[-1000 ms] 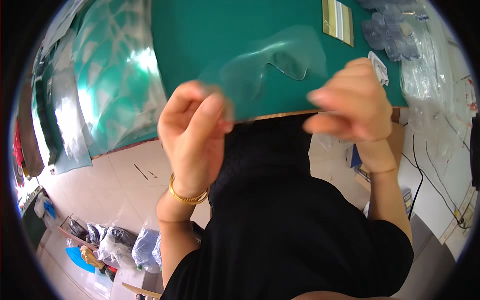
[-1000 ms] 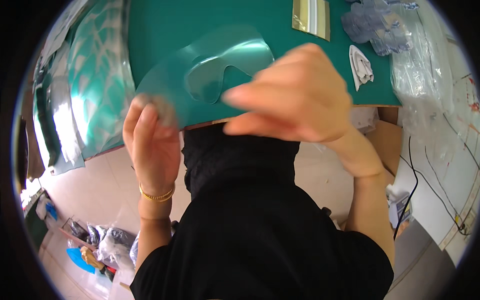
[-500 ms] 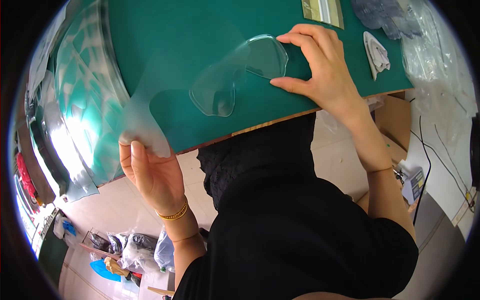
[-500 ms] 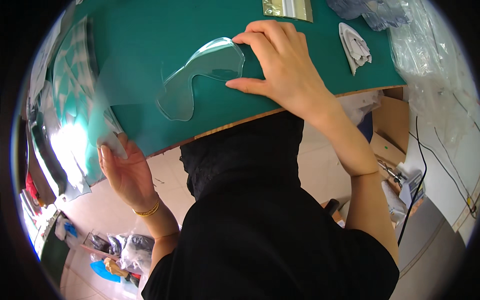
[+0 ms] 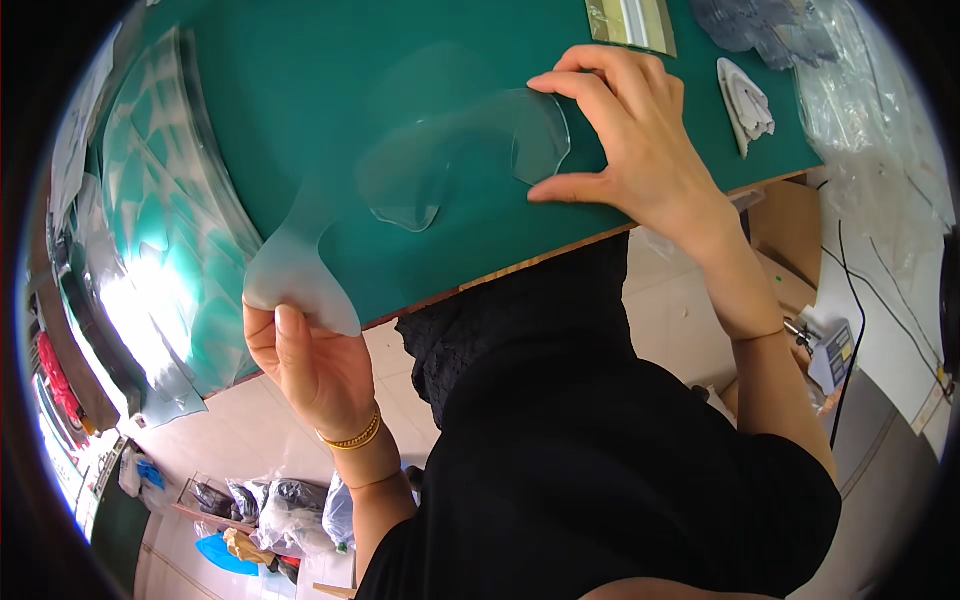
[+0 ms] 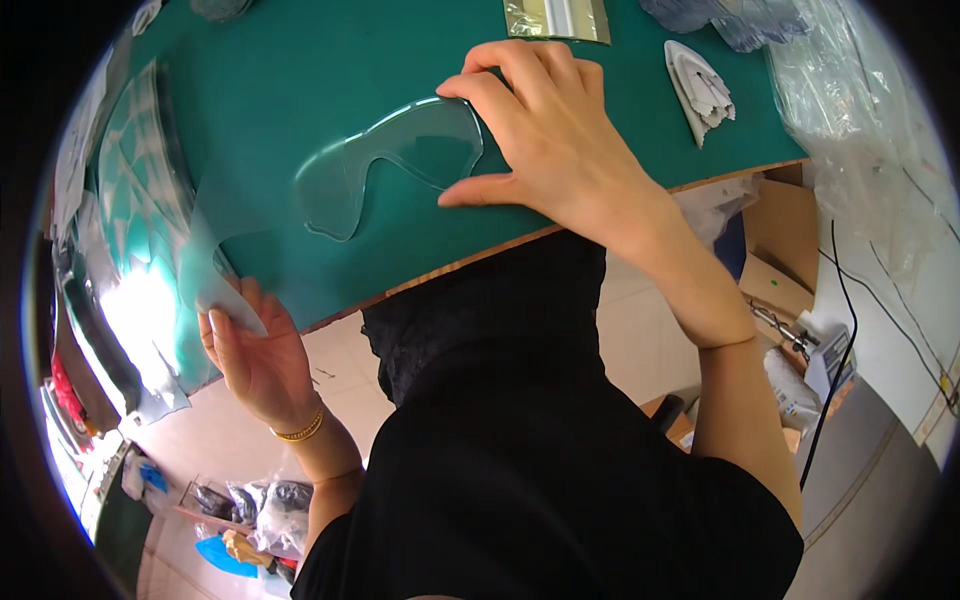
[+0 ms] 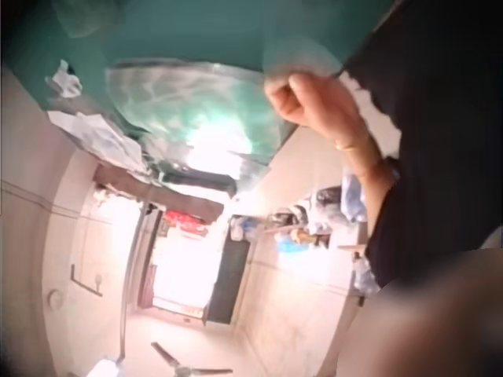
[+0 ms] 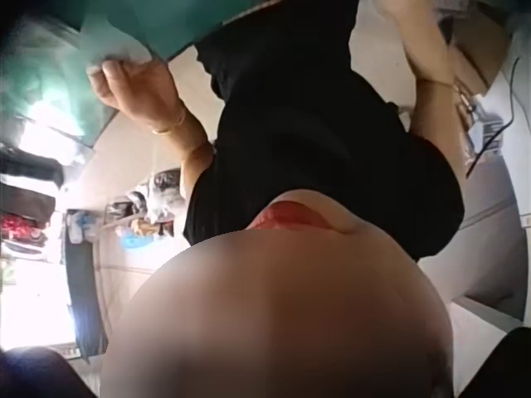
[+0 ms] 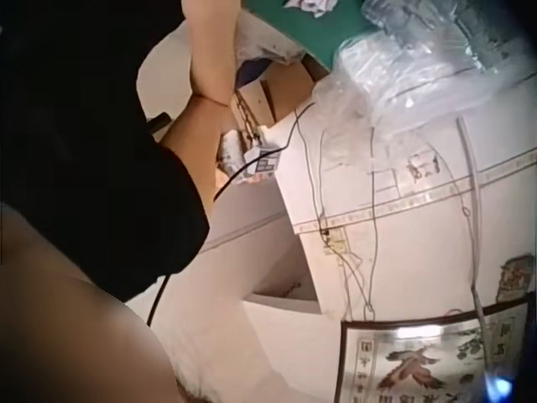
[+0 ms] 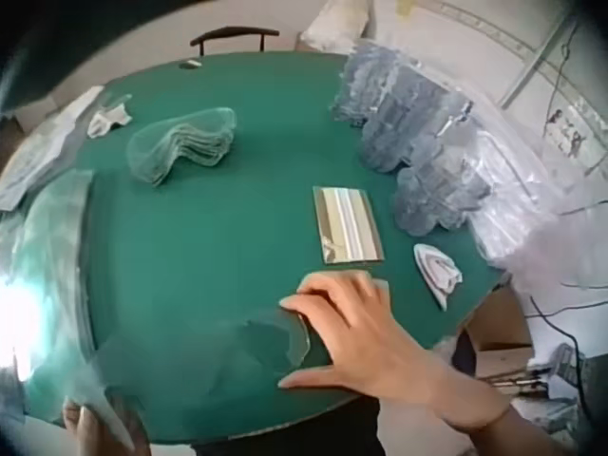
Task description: Cleaning, inspecting, and packaging plastic protective lenses at a factory workstation.
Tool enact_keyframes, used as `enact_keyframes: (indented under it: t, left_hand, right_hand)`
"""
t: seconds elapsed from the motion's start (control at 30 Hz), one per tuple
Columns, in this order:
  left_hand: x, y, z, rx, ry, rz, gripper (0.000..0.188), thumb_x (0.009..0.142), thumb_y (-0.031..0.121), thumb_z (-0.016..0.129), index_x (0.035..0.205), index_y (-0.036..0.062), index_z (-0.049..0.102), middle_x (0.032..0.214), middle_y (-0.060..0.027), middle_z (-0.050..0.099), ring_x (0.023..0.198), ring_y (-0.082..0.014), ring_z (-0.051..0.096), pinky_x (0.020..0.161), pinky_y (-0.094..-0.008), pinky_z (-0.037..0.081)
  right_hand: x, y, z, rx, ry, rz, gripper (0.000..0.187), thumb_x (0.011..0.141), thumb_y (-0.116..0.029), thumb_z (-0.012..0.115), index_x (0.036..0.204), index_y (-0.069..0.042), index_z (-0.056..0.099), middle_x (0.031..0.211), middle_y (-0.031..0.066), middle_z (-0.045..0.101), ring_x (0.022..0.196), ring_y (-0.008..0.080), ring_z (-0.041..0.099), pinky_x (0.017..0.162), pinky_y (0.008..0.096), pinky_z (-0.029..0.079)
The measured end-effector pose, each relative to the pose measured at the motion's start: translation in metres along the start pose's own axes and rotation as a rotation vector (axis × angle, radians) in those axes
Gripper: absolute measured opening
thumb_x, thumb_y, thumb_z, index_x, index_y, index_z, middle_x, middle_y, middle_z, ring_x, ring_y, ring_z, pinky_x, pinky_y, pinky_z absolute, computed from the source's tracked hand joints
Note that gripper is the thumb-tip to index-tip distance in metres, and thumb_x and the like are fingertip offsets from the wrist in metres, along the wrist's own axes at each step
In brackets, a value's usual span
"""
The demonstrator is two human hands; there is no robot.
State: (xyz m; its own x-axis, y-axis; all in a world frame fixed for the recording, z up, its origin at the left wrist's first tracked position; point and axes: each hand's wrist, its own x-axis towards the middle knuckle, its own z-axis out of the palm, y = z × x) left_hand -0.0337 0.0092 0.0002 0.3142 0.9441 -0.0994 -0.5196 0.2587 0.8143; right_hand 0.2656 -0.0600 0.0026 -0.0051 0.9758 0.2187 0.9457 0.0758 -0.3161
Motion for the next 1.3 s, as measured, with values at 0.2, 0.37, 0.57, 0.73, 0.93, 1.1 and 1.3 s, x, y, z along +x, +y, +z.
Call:
enact_keyframes:
  t: [0.2, 0.37, 0.57, 0.73, 0.93, 1.1, 1.3]
  left_hand:
    - [-0.001, -0.003, 0.009, 0.096, -0.113, 0.035, 0.014, 0.095, 0.014, 0.064, 0.099, 0.0041, 0.055, 0.086, -0.0074, 0.054, 0.073, -0.0163, 0.05, 0.066, -0.0288, 0.045]
    - [-0.009, -0.013, 0.023, 0.151, -0.408, -0.054, 0.024, 0.083, 0.015, 0.08, 0.078, 0.003, 0.06, 0.073, -0.0104, 0.062, 0.06, -0.0187, 0.061, 0.052, -0.0281, 0.051]
    - [-0.004, -0.017, 0.021, 0.162, -0.59, -0.174, 0.011, 0.08, 0.004, 0.078, 0.081, -0.0006, 0.069, 0.078, -0.0133, 0.068, 0.065, -0.0219, 0.067, 0.056, -0.0284, 0.054]
    - [-0.006, -0.023, 0.032, 0.223, -0.623, -0.205, 0.021, 0.082, 0.014, 0.08, 0.073, 0.0025, 0.065, 0.071, -0.0107, 0.065, 0.059, -0.0198, 0.064, 0.052, -0.0266, 0.053]
    - [-0.006, -0.025, 0.032, 0.223, -0.598, -0.172, 0.022, 0.084, 0.017, 0.079, 0.075, 0.0028, 0.065, 0.069, -0.0089, 0.064, 0.057, -0.0189, 0.062, 0.052, -0.0277, 0.052]
    - [-0.007, -0.024, 0.036, 0.273, -0.59, -0.096, 0.023, 0.085, 0.019, 0.078, 0.076, 0.0046, 0.064, 0.068, -0.0074, 0.063, 0.057, -0.0182, 0.062, 0.052, -0.027, 0.052]
    - [0.001, -0.027, 0.035, 0.313, -0.631, -0.044, 0.023, 0.085, 0.021, 0.078, 0.073, 0.0081, 0.062, 0.068, -0.0045, 0.064, 0.057, -0.0165, 0.062, 0.053, -0.0256, 0.05]
  right_hand:
    - [-0.026, -0.013, -0.026, 0.729, 0.168, 0.51, 0.036, 0.077, -0.02, 0.084, 0.102, -0.002, 0.066, 0.084, 0.0056, 0.062, 0.07, 0.0134, 0.058, 0.058, 0.0241, 0.044]
    - [-0.083, -0.005, -0.022, 0.867, -0.076, 0.177, 0.028, 0.087, -0.013, 0.073, 0.068, -0.002, 0.055, 0.055, 0.0005, 0.053, 0.041, 0.0089, 0.045, 0.041, 0.0262, 0.034]
    - [-0.173, -0.001, 0.045, 0.652, -0.717, 0.895, 0.034, 0.088, -0.032, 0.073, 0.085, -0.002, 0.059, 0.077, 0.0114, 0.061, 0.069, 0.0203, 0.057, 0.062, 0.0353, 0.046]
    - [-0.21, 0.01, 0.067, 0.555, -0.853, 0.794, 0.029, 0.087, -0.024, 0.073, 0.089, -0.002, 0.055, 0.078, 0.017, 0.06, 0.074, 0.0375, 0.06, 0.066, 0.044, 0.049]
    - [-0.191, -0.002, 0.039, 0.541, -0.675, 0.602, 0.029, 0.089, -0.022, 0.069, 0.078, -0.003, 0.051, 0.066, 0.0172, 0.057, 0.067, 0.0389, 0.059, 0.06, 0.0464, 0.047]
    - [-0.121, -0.006, -0.026, 0.703, -0.328, 0.578, 0.014, 0.082, -0.017, 0.077, 0.085, -0.006, 0.07, 0.059, 0.007, 0.055, 0.054, 0.0203, 0.057, 0.053, 0.0342, 0.045]
    - [-0.047, -0.015, -0.023, 0.123, -0.062, 0.108, 0.045, 0.078, -0.03, 0.076, 0.121, -0.018, 0.072, 0.091, 0.003, 0.045, 0.082, 0.0189, 0.048, 0.07, 0.0304, 0.041]
